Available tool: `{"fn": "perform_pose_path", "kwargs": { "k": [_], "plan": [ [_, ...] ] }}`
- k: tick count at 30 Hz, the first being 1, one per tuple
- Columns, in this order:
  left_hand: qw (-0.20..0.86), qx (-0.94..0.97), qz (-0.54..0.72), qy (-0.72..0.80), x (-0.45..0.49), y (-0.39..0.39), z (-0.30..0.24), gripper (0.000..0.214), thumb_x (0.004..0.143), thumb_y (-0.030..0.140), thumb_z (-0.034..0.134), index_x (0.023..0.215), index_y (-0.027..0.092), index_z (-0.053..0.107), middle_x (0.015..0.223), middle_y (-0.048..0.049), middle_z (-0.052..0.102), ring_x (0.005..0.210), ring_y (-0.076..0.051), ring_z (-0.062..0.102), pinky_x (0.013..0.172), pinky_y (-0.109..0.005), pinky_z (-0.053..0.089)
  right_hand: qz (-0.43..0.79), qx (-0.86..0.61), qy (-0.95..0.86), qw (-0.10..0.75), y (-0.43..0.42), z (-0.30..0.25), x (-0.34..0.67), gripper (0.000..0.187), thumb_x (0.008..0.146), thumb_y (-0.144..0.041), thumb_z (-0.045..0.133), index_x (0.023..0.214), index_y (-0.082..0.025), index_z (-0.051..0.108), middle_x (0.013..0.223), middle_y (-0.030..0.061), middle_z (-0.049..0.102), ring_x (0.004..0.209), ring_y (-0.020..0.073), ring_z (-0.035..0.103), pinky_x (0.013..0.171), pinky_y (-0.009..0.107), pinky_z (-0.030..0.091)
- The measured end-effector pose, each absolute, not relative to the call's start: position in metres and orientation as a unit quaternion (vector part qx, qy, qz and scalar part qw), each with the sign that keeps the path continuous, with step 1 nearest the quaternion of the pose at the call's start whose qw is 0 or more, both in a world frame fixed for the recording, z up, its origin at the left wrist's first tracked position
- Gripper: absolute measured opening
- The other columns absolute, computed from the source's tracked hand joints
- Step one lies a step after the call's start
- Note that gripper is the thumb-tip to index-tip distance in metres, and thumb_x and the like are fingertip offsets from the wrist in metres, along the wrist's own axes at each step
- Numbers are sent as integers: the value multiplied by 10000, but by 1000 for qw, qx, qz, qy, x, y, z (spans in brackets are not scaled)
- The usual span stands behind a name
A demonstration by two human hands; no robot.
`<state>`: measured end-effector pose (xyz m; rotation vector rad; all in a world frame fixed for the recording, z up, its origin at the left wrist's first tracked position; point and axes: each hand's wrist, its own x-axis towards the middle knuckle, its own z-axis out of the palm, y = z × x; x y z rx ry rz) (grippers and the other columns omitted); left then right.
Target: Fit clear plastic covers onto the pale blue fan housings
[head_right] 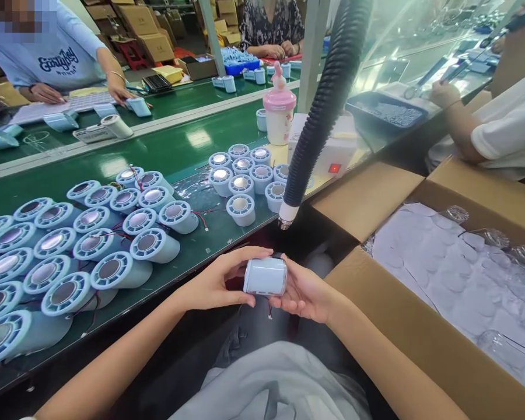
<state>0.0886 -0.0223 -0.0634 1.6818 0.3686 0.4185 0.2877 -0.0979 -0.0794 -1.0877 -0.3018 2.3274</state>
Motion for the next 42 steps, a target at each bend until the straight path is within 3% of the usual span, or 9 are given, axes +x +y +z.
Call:
{"fn": "perform_pose_path", "kwargs": {
  "k": [4, 7, 10, 12, 15, 21, 26, 33, 42],
  "plan": [
    [719, 641, 187, 195, 74, -42, -54, 665, 733, 219, 795, 1330, 239, 503, 1344, -121, 536, 1209, -271, 556, 953, -376, 518, 839, -407, -218, 288, -120, -85, 281, 832, 927, -715, 62, 947, -108, 630, 566, 60, 629, 344, 84, 526, 282, 119, 331],
    [750, 590, 214, 210, 67, -57, -51, 639, 734, 205, 795, 1303, 256, 508, 1300, -88, 555, 1175, -232, 563, 935, -330, 514, 708, -428, -390, 404, -139, -83, 277, 720, 849, -774, 390, 1170, -157, 579, 929, 113, 706, 704, 178, 692, 548, 237, 571],
    [767, 554, 229, 229, 62, -70, -50, 621, 745, 231, 791, 1297, 259, 508, 1237, -71, 587, 1119, -202, 589, 903, -294, 513, 486, -461, -584, 458, -157, -73, 277, 730, 837, -522, 681, 1445, -295, 347, 1509, 130, 393, 1283, 290, 505, 977, 422, 521],
    [772, 545, 222, 240, 60, -78, -48, 634, 748, 261, 791, 1313, 262, 504, 1251, -82, 590, 1086, -204, 611, 876, -295, 523, 346, -449, -692, 448, -165, -68, 278, 661, 882, -270, 688, 1446, -370, 359, 1583, 60, 282, 1391, 269, 382, 1083, 440, 432],
    [756, 571, 217, 237, 56, -88, -44, 738, 702, 248, 826, 1361, 290, 497, 1364, -101, 543, 1146, -244, 602, 930, -343, 516, 325, -428, -725, 431, -173, -63, 279, 568, 898, -144, 647, 1381, -390, 477, 1509, 20, 431, 1355, 215, 444, 1091, 357, 434],
    [692, 643, 229, 234, 48, -114, -36, 720, 690, 162, 822, 1338, 332, 559, 1511, -69, 436, 1396, -303, 395, 1054, -384, 456, 579, -418, -531, 456, -196, -62, 276, 454, 887, -393, 668, 1319, -451, 539, 1132, -29, 720, 918, 153, 721, 803, 226, 598],
    [741, 582, 210, 261, 40, -149, -38, 777, 727, 183, 798, 1425, 250, 462, 1421, -124, 538, 1269, -317, 546, 1027, -429, 487, 471, -449, -616, 445, -219, -56, 271, 504, 781, -243, 793, 1229, -424, 647, 1265, -27, 673, 1043, 200, 694, 827, 212, 593],
    [689, 640, 267, 211, 28, -177, -44, 833, 684, 129, 823, 1403, 360, 472, 1558, -69, 362, 1358, -316, 451, 1044, -374, 478, 338, -416, -726, 431, -239, -48, 262, 615, 782, -67, 719, 1285, -403, 608, 1371, -26, 597, 1161, 219, 639, 878, 233, 583],
    [733, 596, 277, 175, 33, -187, -38, 915, 650, 47, 825, 1415, 367, 437, 1497, -88, 444, 1325, -258, 494, 1084, -384, 432, 225, -374, -753, 492, -250, -46, 257, 613, 810, 9, 631, 1307, -337, 532, 1241, 49, 657, 1160, 229, 606, 905, 360, 583]
  ]
}}
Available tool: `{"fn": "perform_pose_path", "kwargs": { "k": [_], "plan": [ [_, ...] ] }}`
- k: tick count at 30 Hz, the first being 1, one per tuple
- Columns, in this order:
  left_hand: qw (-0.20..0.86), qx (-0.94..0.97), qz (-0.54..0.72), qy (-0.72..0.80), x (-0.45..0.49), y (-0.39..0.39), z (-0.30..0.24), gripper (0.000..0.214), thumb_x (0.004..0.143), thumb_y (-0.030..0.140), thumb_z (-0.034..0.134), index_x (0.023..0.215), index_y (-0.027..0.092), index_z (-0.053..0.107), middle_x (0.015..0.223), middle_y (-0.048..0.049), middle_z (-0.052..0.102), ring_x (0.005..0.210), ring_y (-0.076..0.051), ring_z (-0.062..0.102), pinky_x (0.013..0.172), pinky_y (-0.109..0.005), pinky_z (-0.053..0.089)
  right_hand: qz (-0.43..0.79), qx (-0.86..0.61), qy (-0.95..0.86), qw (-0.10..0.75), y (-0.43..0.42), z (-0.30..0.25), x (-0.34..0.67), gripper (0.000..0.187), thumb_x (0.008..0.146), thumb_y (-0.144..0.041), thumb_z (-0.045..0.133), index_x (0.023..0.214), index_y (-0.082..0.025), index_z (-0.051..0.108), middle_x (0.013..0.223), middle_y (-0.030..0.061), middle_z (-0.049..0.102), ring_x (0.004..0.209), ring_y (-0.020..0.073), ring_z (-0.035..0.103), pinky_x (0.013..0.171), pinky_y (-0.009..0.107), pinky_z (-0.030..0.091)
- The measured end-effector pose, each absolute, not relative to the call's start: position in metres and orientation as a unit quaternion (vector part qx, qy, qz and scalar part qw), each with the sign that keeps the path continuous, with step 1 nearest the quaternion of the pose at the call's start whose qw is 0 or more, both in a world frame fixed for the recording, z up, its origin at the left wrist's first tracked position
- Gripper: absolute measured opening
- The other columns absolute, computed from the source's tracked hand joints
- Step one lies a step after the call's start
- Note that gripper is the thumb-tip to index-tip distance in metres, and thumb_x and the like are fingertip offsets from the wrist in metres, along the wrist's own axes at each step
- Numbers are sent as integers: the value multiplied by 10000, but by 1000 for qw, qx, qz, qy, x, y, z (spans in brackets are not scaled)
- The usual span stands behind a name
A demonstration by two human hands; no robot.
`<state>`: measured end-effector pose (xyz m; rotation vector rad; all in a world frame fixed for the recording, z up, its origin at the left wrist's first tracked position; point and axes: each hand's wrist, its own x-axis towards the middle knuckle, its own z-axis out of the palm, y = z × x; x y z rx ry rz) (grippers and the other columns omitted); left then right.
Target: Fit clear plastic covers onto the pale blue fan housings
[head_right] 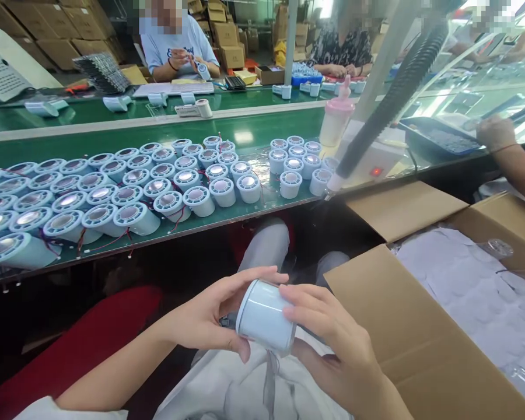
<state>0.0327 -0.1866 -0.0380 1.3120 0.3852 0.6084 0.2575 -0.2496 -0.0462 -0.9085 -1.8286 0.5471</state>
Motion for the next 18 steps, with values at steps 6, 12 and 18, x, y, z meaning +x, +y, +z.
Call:
{"fn": "perform_pose_path", "kwargs": {
  "k": [6, 12, 18],
  "plan": [
    [734, 592, 282, 174, 33, -190, -39, 803, 637, 90, 845, 1329, 325, 513, 1375, -89, 534, 1217, -255, 561, 1022, -389, 465, 214, -356, -780, 469, -249, -50, 261, 625, 814, 59, 570, 1286, -350, 526, 1363, 38, 489, 1185, 210, 564, 953, 339, 557],
    [733, 584, 272, 218, 35, -195, -37, 762, 639, 184, 859, 1304, 284, 502, 1334, -100, 538, 1159, -253, 578, 993, -398, 469, 244, -354, -773, 466, -244, -57, 265, 577, 821, 2, 620, 1273, -344, 527, 1279, 48, 527, 1111, 188, 592, 931, 303, 563],
    [746, 567, 243, 251, 42, -189, -47, 715, 687, 285, 826, 1308, 266, 471, 1326, -94, 504, 1160, -253, 546, 971, -383, 436, 293, -377, -750, 458, -237, -74, 269, 488, 828, -124, 680, 1249, -321, 529, 1280, 90, 564, 1142, 256, 613, 896, 357, 587]
  ]
}}
